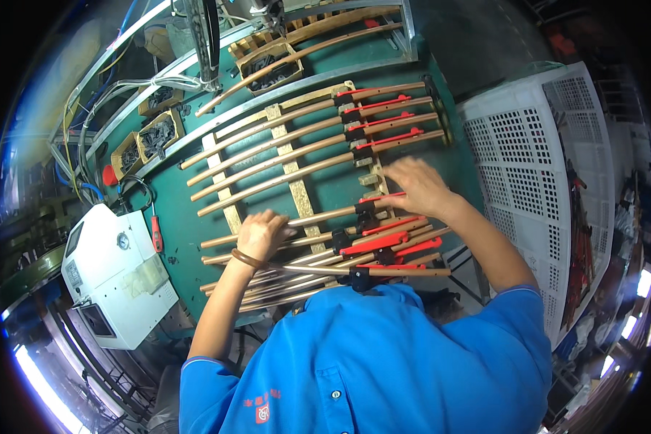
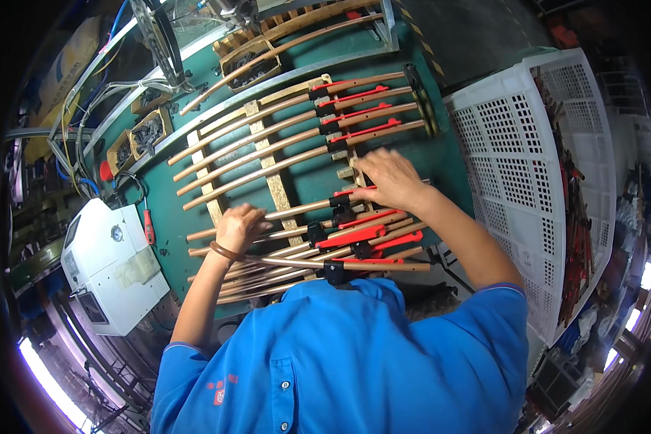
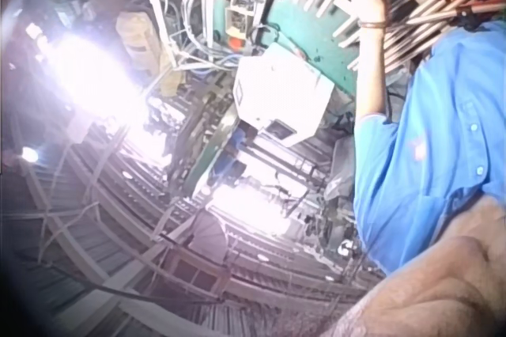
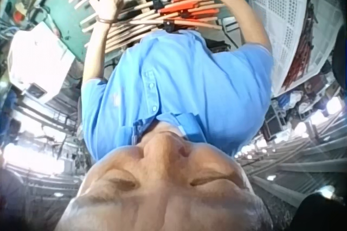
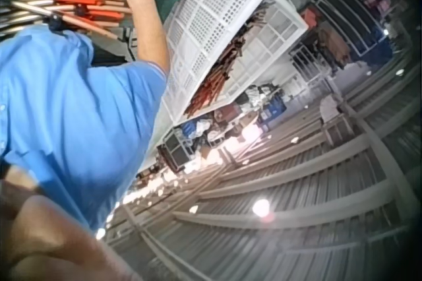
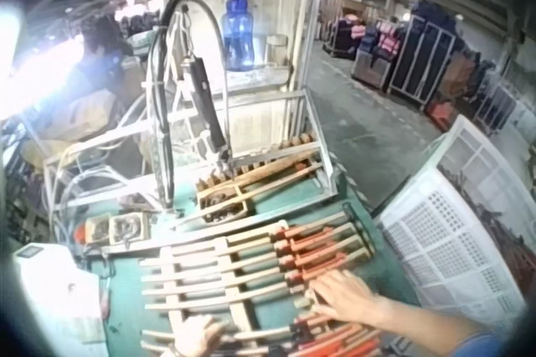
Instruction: The person uses a handheld power tool to attach small black plastic pieces to the ends of bamboo poles arranged on a green workbench. They periodically retrieve more poles from a white crate and place them into the jig for processing.
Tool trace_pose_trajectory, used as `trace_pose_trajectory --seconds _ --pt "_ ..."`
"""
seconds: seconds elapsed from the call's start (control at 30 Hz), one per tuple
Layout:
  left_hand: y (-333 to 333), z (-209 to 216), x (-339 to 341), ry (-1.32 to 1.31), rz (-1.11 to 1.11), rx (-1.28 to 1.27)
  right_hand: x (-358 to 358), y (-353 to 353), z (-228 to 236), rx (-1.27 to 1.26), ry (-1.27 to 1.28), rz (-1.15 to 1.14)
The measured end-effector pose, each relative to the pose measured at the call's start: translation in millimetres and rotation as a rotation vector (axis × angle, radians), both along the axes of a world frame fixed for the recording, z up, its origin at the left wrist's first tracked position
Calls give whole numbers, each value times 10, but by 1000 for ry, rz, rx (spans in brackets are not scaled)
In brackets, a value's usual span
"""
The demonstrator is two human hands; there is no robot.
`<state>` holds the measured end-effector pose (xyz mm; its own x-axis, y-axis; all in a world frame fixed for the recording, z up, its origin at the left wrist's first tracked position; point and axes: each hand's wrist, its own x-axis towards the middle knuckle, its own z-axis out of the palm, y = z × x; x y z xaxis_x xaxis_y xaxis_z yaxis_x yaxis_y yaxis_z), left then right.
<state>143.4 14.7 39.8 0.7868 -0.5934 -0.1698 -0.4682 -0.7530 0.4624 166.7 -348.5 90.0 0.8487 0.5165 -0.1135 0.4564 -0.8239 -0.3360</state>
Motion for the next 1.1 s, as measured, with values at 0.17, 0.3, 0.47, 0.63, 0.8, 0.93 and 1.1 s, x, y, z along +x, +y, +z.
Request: trace_pose_trajectory --seconds 0.17,0.3,0.47,0.63,0.8,0.93,1.1 --pt "126 -43 -115 78 196 -232 -67 -241 -280 -9 112 81" --pt "-22 133 196 -93 238 -307 275 -240 47 83 -196 71" --pt "-63 -103 224 -63 250 -279 301 -313 -239 55 -239 117" --pt "-169 -306 141 -176 252 -240 192 -369 -510 56 -257 43" --pt "-286 -81 127 -613 147 -243 87 -331 -669 -134 -354 8" --pt "124 -115 -299 -80 65 -164 -337 33 -55 63 15 -38" --pt "186 1 -269 193 60 -211 -561 144 -229 122 89 48"
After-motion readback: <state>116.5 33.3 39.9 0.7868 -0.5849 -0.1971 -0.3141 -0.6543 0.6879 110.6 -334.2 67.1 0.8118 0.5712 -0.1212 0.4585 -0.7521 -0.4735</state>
